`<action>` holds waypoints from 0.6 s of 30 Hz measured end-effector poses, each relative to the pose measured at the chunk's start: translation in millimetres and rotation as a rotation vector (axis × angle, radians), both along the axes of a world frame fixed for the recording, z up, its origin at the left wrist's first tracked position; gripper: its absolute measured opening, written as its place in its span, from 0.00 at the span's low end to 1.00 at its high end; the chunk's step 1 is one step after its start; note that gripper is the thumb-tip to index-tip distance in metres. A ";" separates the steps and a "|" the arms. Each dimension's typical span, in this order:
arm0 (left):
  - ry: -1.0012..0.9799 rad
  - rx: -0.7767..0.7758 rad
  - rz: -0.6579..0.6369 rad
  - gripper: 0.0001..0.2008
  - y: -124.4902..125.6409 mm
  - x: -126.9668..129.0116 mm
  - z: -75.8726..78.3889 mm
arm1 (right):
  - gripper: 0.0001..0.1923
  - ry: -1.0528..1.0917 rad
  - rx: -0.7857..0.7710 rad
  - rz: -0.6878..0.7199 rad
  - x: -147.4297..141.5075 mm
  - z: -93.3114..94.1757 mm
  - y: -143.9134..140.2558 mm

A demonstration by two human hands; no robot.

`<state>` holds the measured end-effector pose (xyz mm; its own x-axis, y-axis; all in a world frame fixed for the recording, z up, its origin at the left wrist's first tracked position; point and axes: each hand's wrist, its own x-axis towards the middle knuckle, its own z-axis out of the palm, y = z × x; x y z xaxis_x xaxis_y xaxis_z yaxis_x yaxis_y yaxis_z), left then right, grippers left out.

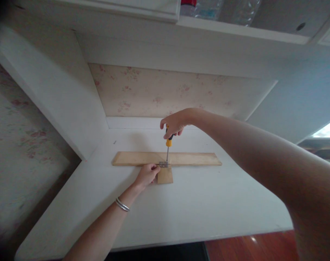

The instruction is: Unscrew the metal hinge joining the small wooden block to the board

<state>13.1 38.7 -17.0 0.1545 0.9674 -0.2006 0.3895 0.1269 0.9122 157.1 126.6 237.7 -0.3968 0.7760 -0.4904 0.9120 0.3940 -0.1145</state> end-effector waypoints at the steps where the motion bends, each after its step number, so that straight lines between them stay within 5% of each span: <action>1: 0.003 0.005 -0.001 0.14 0.2 -0.1 -0.1 | 0.26 -0.027 -0.020 -0.069 -0.3 -0.3 0.8; 5: 0.013 0.008 -0.006 0.14 0.6 -1.0 -0.5 | 0.19 -0.098 -0.040 -0.075 -0.8 1.9 0.7; 8: 0.009 0.011 -0.007 0.13 0.6 -1.5 -1.4 | 0.26 -0.014 -0.065 0.008 -0.4 4.3 -1.3; 13: -0.016 -0.007 0.008 0.14 0.2 -1.1 -2.4 | 0.18 -0.101 -0.071 -0.145 -0.7 6.5 -2.1; 18: -0.008 -0.010 -0.005 0.14 -0.1 -0.9 0.0 | 0.24 -0.081 -0.042 0.065 0.5 7.7 -2.1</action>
<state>12.2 38.6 -16.9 0.1608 0.9645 -0.2093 0.3826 0.1346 0.9141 157.7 124.5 245.4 -0.4029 0.7283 -0.5544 0.8917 0.4488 -0.0585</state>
